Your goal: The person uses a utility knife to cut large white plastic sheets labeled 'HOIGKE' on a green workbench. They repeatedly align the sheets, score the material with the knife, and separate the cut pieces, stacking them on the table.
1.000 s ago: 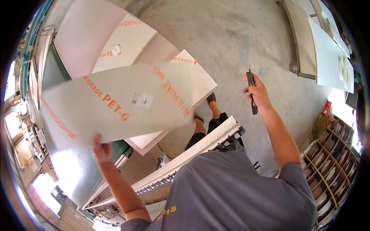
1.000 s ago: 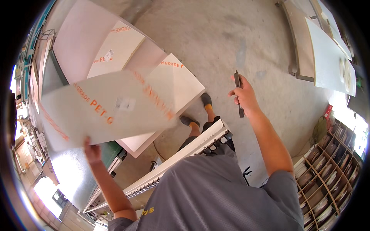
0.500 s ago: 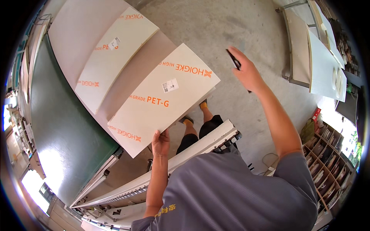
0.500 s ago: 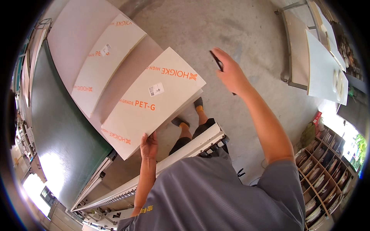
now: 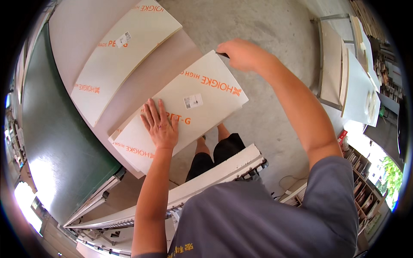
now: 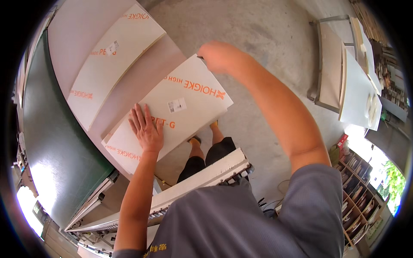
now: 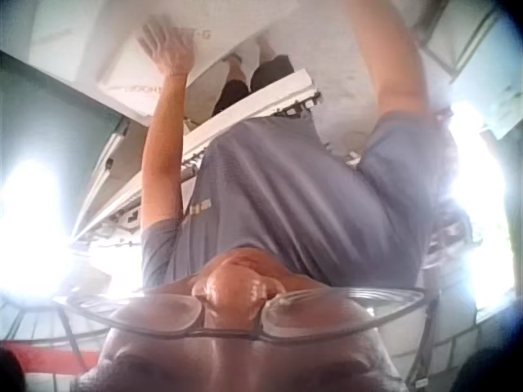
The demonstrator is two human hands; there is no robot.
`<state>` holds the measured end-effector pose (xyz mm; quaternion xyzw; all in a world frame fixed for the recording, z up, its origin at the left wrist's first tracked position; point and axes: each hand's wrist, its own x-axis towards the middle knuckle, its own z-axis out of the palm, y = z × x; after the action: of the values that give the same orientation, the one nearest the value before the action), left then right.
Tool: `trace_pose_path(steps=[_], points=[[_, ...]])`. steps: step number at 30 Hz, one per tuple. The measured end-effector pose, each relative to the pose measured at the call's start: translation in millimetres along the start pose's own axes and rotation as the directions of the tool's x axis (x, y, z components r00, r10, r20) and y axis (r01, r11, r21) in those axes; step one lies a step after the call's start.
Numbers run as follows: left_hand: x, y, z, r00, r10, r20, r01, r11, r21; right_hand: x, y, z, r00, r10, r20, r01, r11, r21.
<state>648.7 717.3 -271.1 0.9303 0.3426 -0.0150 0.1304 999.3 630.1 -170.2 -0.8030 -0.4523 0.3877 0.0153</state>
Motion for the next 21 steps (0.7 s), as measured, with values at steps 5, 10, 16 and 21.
trace_pose_path(steps=[5,10,16,21], points=[[4.2,3.0,3.2,1.000,0.007,0.019,-0.007,1.000,-0.002,15.0,1.0,1.0,0.999,0.047,0.027,-0.047,0.999,-0.003],[2.2,2.9,1.9,1.000,0.012,0.025,-0.013,1.000,0.022,29.2,-9.5,-6.9,0.993,0.067,0.100,-0.057,0.993,-0.099],[3.0,1.5,3.8,1.000,0.007,0.004,-0.007,1.000,-0.013,36.1,-13.8,0.3,0.974,0.145,0.175,-0.090,0.952,-0.291],[3.9,2.8,1.8,1.000,0.006,-0.001,-0.006,1.000,-0.021,-32.4,10.8,31.0,0.944,0.058,0.326,0.067,0.931,-0.360]])
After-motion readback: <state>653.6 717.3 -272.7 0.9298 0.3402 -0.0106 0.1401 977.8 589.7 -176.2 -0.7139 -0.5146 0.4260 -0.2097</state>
